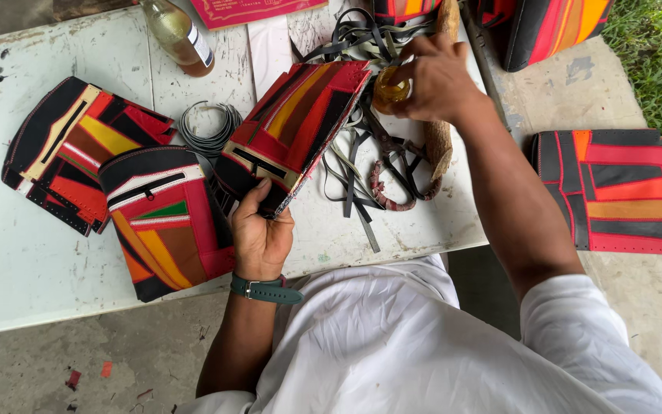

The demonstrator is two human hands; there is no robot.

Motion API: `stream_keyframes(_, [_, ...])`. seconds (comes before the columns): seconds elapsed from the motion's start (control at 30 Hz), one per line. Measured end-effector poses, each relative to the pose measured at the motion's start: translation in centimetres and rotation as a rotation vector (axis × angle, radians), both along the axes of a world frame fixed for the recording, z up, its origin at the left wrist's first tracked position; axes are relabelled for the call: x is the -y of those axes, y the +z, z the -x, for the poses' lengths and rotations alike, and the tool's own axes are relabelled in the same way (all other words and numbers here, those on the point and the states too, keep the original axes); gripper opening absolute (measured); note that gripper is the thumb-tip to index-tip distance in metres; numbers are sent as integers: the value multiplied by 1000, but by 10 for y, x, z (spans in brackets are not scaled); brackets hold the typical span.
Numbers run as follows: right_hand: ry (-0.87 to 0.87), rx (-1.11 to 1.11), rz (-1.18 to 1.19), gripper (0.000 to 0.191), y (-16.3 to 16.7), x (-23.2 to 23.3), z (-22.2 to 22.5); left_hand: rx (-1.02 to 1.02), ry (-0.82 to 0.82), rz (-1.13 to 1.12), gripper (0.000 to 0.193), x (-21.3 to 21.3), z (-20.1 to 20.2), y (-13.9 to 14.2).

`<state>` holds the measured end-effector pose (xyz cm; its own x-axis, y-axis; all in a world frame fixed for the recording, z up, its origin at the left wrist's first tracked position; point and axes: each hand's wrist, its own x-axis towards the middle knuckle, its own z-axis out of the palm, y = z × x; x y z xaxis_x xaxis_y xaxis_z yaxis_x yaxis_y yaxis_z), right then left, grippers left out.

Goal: The person holds a colorful patchwork leather bag on an outdoor table, dips their fingers into a jar of adhesive, and rubs the glue along the bag's edges and seams. They turn the bag to reach different sides and work through several finished bags laid out on the table.

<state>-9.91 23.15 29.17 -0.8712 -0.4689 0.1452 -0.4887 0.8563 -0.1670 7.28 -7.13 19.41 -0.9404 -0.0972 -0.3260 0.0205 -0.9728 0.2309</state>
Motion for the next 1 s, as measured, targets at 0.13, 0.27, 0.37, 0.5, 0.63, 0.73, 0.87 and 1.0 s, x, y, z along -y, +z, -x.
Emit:
stream_keyframes(0.13, [14, -67, 219, 45, 14, -33, -48, -104, -73, -61, 13, 1, 1, -3])
stream_keyframes(0.27, [353, 138, 908, 58, 23, -38, -94, -81, -86, -68, 16, -6, -2, -1])
stream_keyframes(0.37, [378, 40, 791, 74, 25, -29, -105, -47, -89, -56, 19, -12, -4, 3])
stream_keyframes(0.5, [250, -84, 835, 75, 29, -24, -101, -70, -83, -46, 16, -11, -2, 4])
stream_keyframes(0.63, [282, -56, 739, 81, 23, -8, -121, -76, -99, -59, 13, -10, 1, -1])
stream_keyframes(0.73, [336, -115, 635, 76, 22, 1, -139, -126, -114, -72, 15, -12, 2, -2])
stream_keyframes(0.87, [266, -209, 579, 75, 26, 16, -153, -126, -72, -27, 21, -20, 3, 4])
stream_keyframes(1.0, [322, -317, 421, 68, 31, 31, -161, -146, -81, -16, 20, -24, 5, 11])
